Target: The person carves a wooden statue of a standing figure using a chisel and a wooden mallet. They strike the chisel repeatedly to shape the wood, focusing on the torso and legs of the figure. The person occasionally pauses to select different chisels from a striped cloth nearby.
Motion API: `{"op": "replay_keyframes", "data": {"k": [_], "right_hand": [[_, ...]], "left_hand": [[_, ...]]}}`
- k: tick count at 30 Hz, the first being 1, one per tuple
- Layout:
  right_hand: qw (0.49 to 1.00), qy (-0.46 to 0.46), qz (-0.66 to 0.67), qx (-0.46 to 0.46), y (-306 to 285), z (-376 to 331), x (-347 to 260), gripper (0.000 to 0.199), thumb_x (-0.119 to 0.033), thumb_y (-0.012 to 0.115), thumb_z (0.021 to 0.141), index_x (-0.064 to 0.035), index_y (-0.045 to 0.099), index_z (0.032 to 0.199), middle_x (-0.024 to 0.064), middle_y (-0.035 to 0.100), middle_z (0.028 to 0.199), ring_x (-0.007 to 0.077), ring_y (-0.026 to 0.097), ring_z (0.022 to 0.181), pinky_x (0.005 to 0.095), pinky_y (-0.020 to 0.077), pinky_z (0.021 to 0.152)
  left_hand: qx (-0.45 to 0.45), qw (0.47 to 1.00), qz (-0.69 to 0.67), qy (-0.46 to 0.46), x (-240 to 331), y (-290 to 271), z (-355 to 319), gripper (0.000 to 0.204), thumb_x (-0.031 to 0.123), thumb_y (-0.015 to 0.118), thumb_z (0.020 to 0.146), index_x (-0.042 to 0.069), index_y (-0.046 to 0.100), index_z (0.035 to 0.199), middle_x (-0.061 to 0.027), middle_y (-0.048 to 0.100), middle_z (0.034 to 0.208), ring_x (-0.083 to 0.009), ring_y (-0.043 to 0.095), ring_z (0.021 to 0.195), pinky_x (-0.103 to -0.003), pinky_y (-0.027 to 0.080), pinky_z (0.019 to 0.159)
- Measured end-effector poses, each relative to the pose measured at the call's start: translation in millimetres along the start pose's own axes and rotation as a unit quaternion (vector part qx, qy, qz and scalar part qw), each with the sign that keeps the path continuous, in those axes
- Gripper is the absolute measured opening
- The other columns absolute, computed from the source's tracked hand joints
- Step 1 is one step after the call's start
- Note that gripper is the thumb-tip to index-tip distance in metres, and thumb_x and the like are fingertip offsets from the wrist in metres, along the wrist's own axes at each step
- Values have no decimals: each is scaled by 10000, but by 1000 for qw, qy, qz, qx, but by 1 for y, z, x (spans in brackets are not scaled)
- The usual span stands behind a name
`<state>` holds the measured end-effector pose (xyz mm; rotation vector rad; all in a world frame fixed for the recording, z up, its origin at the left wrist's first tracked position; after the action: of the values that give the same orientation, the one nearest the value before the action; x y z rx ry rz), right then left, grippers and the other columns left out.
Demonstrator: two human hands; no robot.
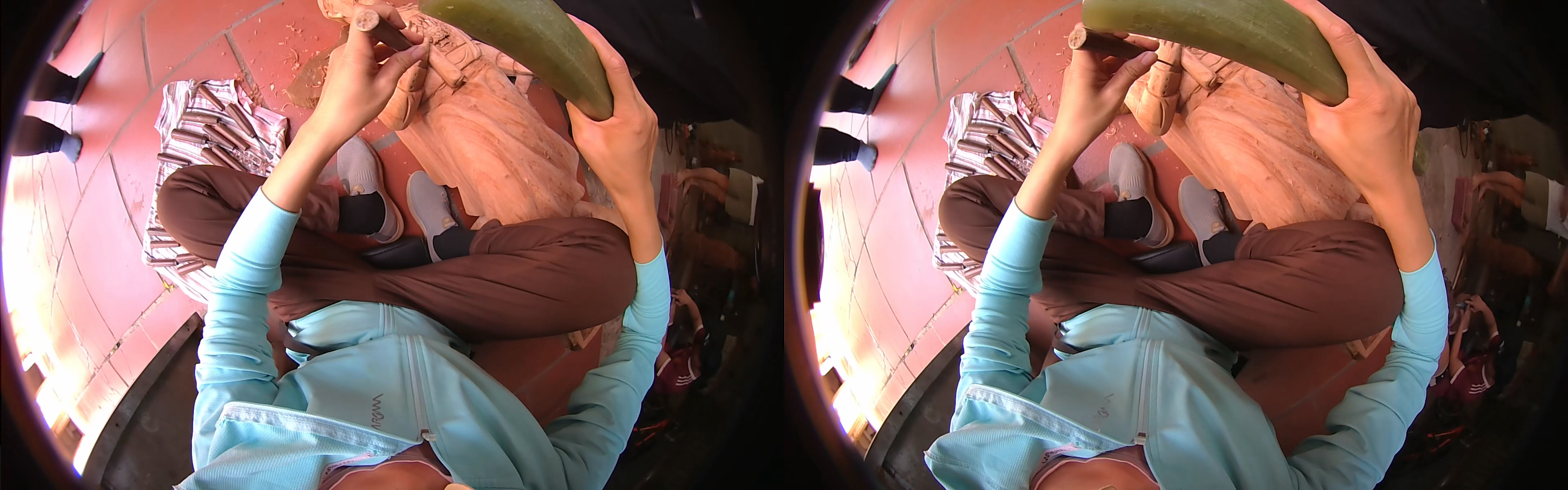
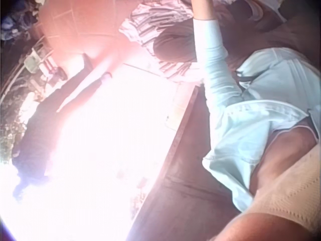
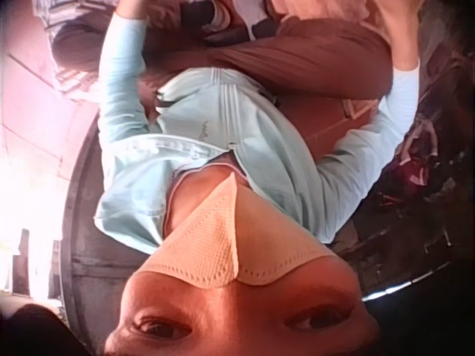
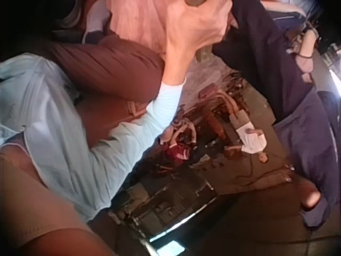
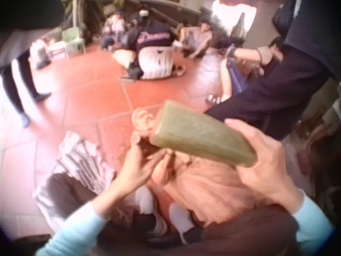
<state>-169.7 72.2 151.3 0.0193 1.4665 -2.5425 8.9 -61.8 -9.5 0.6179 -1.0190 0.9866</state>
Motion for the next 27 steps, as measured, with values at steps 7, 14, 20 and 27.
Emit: {"op": "replay_keyframes", "data": {"k": [7, 14, 20, 27], "right_hand": [[1000, -23, -8, -1, 0, 2, -2, 619, -12, 739, 759, -203, 547, 1316, 35, 653, 1227, 264, 651, 1084, 329, 528, 880], [1000, -17, 0, -6, 0, 3, -3, 619, 4, 713, 763, -203, 542, 1321, 40, 648, 1237, 272, 641, 1102, 339, 521, 898], [1000, -8, 5, -4, 0, 3, -4, 623, 5, 712, 761, -205, 542, 1322, 42, 651, 1230, 275, 649, 1085, 341, 522, 891], [1000, -9, -3, -14, 0, 0, 0, 621, -6, 720, 766, -207, 539, 1325, 46, 644, 1245, 275, 651, 1079, 347, 521, 889]], "left_hand": [[-11, 992, 114, 48, 17, 0, 6, 277, 82, 706, 866, -1, 595, 1106, -92, 719, 967, -152, 684, 897, -281, 537, 814], [-52, 990, 128, 20, 20, 3, 12, 305, 113, 714, 858, 36, 582, 1122, -81, 720, 982, -194, 701, 916, -313, 554, 799], [-68, 986, 152, 19, 17, 4, 11, 309, 135, 713, 862, 37, 577, 1122, -77, 720, 992, -202, 701, 942, -318, 557, 803], [-50, 984, 170, 14, 15, 5, 8, 238, 131, 704, 871, 30, 626, 1072, -67, 723, 988, -184, 701, 937, -300, 558, 794]]}}
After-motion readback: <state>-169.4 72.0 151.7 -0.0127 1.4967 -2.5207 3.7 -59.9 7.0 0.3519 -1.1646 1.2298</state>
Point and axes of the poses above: each hand's wrist, its own z-axis towards the middle knuckle, its own y-axis out of the palm, x = y × z, the point moved 5 cm from there along z, towards the middle knuckle
